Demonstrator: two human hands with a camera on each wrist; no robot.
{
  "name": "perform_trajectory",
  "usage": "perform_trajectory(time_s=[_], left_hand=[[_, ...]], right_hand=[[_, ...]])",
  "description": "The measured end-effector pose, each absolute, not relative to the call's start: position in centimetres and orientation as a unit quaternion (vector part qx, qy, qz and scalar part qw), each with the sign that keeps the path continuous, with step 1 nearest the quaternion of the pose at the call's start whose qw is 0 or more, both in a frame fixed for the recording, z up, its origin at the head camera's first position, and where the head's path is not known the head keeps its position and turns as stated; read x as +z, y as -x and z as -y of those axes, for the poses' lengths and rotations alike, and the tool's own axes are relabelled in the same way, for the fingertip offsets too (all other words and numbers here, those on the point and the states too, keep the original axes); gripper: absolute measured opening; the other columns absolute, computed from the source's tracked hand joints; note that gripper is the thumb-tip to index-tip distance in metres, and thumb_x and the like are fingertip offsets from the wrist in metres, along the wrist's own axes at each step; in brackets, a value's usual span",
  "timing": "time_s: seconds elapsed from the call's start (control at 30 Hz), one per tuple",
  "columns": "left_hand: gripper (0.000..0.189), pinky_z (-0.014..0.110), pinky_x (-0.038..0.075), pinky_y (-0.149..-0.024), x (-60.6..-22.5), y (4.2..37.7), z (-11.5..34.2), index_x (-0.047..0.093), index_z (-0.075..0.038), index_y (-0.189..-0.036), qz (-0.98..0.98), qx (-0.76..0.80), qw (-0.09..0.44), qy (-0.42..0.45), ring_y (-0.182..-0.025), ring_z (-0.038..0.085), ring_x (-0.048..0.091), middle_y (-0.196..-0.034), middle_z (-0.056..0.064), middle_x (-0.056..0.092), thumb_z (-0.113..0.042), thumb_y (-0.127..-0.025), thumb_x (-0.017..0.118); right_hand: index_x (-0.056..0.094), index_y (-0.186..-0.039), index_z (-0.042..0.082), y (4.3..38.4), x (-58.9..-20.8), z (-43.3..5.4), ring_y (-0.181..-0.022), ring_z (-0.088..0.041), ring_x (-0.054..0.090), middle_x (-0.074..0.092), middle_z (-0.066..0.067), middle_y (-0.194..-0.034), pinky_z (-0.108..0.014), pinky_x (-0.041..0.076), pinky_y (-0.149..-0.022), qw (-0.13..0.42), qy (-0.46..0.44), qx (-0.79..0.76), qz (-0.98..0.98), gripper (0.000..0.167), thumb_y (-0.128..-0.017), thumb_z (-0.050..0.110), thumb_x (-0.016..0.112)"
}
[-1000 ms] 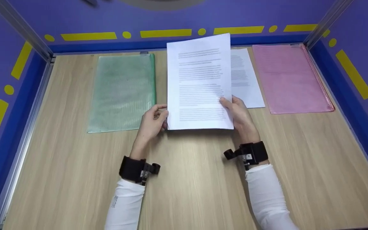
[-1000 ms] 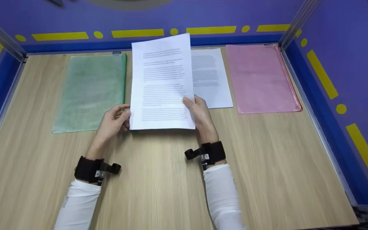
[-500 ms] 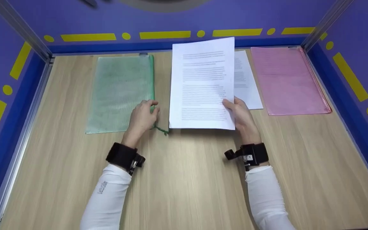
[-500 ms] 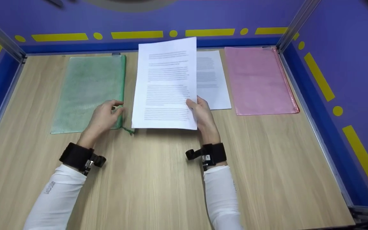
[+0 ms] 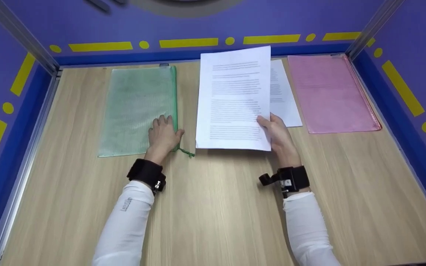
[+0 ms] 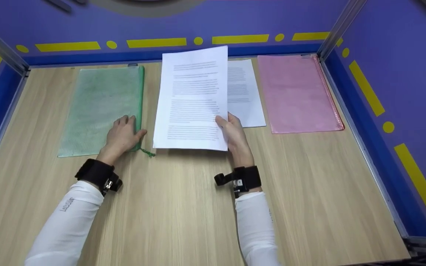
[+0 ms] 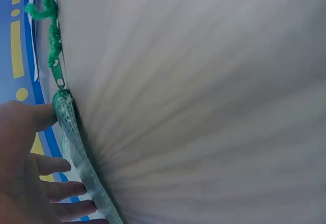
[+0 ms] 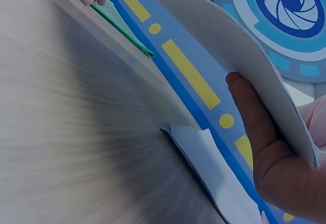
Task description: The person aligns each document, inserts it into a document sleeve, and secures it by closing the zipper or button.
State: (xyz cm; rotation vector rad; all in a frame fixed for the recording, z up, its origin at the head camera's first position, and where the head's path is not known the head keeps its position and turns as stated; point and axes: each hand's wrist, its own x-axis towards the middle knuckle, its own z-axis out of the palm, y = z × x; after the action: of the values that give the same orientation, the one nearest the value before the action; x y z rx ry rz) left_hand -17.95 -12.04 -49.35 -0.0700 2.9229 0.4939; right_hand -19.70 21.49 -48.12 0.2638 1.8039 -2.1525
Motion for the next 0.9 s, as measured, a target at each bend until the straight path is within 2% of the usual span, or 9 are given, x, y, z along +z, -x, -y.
perform_trajectory(time_s=[0.27, 0.5, 0.67, 0.9], left_hand=[[0.067, 0.058, 0.045, -0.104, -49.2, 17.5, 12.0, 0.038, 0.006, -0.147, -0.983, 0.154, 0.099, 0.018, -0.137, 0.046, 0.038, -0.146, 0.030, 0.040, -0.040, -0.100, 0.053], [0.061, 0.054, 0.048, -0.102, -49.1, 17.0, 12.0, 0.044, 0.005, -0.143, -0.984, 0.145, 0.103, 0.014, -0.135, 0.044, 0.042, -0.143, 0.028, 0.043, -0.038, -0.100, 0.054], [0.061, 0.050, 0.052, -0.097, -48.9, 16.8, 11.6, 0.044, 0.006, -0.143, -0.986, 0.129, 0.105, 0.014, -0.129, 0.042, 0.047, -0.138, 0.027, 0.047, -0.036, -0.100, 0.053], [0.046, 0.048, 0.056, -0.082, -48.6, 16.6, 11.2, 0.059, 0.009, -0.122, -0.988, 0.119, 0.098, 0.008, -0.111, 0.039, 0.055, -0.121, 0.026, 0.055, -0.030, -0.098, 0.054]], right_hand=[[0.041, -0.148, 0.006, 19.8, -48.2, -21.6, -0.107, -0.015, 0.068, 0.064, -0.006, -0.124, -0.025, 0.056, -0.084, 0.163, -0.091, -0.750, -0.635, 0.045, -0.104, 0.014, 0.044], [0.043, -0.147, 0.005, 19.8, -48.4, -21.6, -0.100, -0.014, 0.069, 0.068, -0.003, -0.115, -0.024, 0.057, -0.080, 0.167, -0.093, -0.744, -0.640, 0.045, -0.104, 0.015, 0.045], [0.042, -0.148, 0.005, 19.8, -48.5, -21.6, -0.100, -0.014, 0.069, 0.067, -0.003, -0.116, -0.025, 0.057, -0.080, 0.167, -0.095, -0.742, -0.643, 0.045, -0.104, 0.014, 0.045], [0.041, -0.148, 0.004, 19.9, -48.7, -21.5, -0.100, -0.014, 0.069, 0.066, -0.004, -0.116, -0.025, 0.057, -0.081, 0.169, -0.095, -0.744, -0.639, 0.045, -0.104, 0.014, 0.044]])
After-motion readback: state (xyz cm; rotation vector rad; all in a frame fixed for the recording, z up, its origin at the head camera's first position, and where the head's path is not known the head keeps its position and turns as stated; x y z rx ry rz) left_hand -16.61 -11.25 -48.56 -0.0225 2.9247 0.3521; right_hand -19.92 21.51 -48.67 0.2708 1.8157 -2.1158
